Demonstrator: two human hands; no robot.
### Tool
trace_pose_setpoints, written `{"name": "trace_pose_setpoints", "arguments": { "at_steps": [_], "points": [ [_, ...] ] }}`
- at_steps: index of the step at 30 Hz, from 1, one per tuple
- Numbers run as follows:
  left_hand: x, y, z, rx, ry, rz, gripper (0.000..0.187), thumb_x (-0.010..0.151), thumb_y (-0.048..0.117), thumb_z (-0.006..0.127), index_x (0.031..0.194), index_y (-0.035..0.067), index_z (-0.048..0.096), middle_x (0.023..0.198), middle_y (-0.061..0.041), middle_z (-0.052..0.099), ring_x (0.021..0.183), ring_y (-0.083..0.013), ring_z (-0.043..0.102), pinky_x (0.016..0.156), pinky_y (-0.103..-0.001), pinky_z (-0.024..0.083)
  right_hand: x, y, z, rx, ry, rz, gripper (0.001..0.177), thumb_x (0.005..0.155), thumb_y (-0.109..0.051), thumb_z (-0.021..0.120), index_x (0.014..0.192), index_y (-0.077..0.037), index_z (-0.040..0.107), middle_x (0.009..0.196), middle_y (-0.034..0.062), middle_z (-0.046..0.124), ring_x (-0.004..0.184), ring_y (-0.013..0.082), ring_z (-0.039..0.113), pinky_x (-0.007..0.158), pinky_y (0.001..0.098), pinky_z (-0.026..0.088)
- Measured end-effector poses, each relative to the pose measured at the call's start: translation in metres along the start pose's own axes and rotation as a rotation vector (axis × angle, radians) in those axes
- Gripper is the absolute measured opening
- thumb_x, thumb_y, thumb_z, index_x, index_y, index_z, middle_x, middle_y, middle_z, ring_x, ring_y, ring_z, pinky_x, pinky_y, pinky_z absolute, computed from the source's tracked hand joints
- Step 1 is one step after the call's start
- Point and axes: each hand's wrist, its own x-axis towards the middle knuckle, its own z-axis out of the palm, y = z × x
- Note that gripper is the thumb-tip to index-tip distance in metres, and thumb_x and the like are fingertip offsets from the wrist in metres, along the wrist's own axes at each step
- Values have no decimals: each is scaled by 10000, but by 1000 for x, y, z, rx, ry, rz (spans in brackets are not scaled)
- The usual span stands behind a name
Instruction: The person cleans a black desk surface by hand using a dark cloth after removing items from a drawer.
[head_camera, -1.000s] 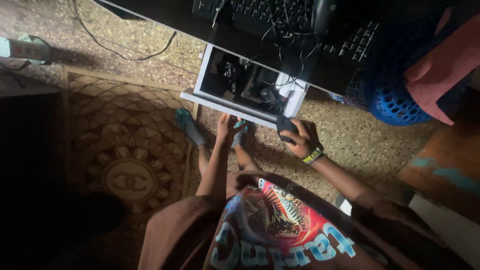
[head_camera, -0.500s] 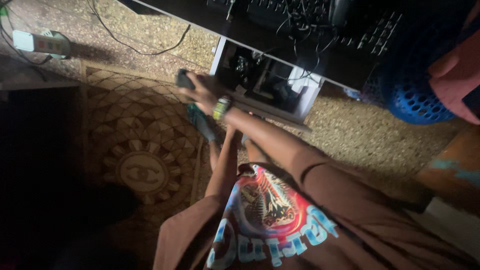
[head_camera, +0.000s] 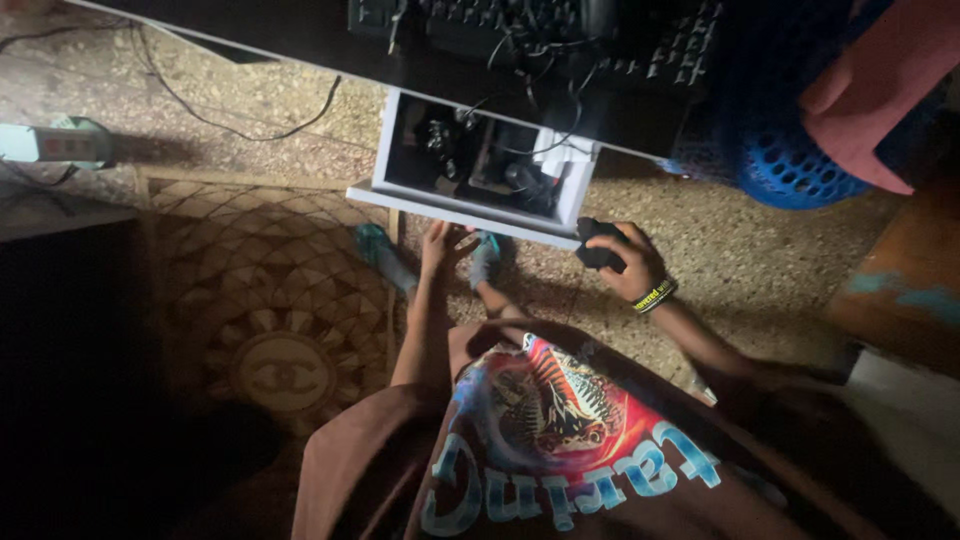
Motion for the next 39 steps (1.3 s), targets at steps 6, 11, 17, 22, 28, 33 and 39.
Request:
{"name": "trace_pose_setpoints", "arguments": {
  "at_steps": [6,11,17,22,28,33,39],
  "points": [
    [-5,-1,6,4,30,33,245,1069,281,563,1017,45,605,897,-97,677,885,-238,723,829,-487,645,-24,62,78,1490,250,539,553,839,-313,683,1314,-37,623,1277,124,661,1198,294,580,1082,422,448],
    [-22,10,24,76,59,89,252,1087,302,546,1049,62,613,895,-64,650,871,-201,701,838,-438,627,-6,63,110,2248,129,499,422,1060,-263,604,1410,-26,596,1385,126,653,1292,275,601,1205,390,438],
    [-31,25,39,39,76,43,220,1054,287,527,1070,83,607,929,-43,677,883,-173,692,856,-423,620,19,37,29,2068,-61,804,630,924,-396,675,1350,58,580,1285,195,682,1140,338,679,1033,469,510],
    [-19,15,26,24,39,45,209,1056,271,528,1068,78,608,918,-61,681,881,-188,702,842,-419,617,67,14,-30,419,-107,218,758,741,-93,825,1414,-184,489,1279,147,630,1156,308,653,975,449,562],
    [-16,5,21,48,56,82,213,1085,269,536,1085,71,613,920,-58,673,861,-170,679,833,-420,601,115,-29,17,-156,-658,31,618,771,-108,814,1313,-321,606,1187,99,640,1042,277,664,863,403,597],
    [-14,3,27,-69,72,26,195,1043,295,517,1072,127,611,860,-31,658,820,-186,687,816,-470,620,166,-43,80,5,-564,-190,541,810,-22,792,1281,-231,629,1164,138,594,1039,329,641,812,444,561],
    [-7,-11,13,-39,37,77,229,1076,307,563,1156,104,633,910,-31,661,907,-166,655,883,-508,628,254,-136,215,171,-195,-318,700,688,0,819,1322,-145,562,1440,422,385,1273,572,486,925,517,548]
  ]
}}
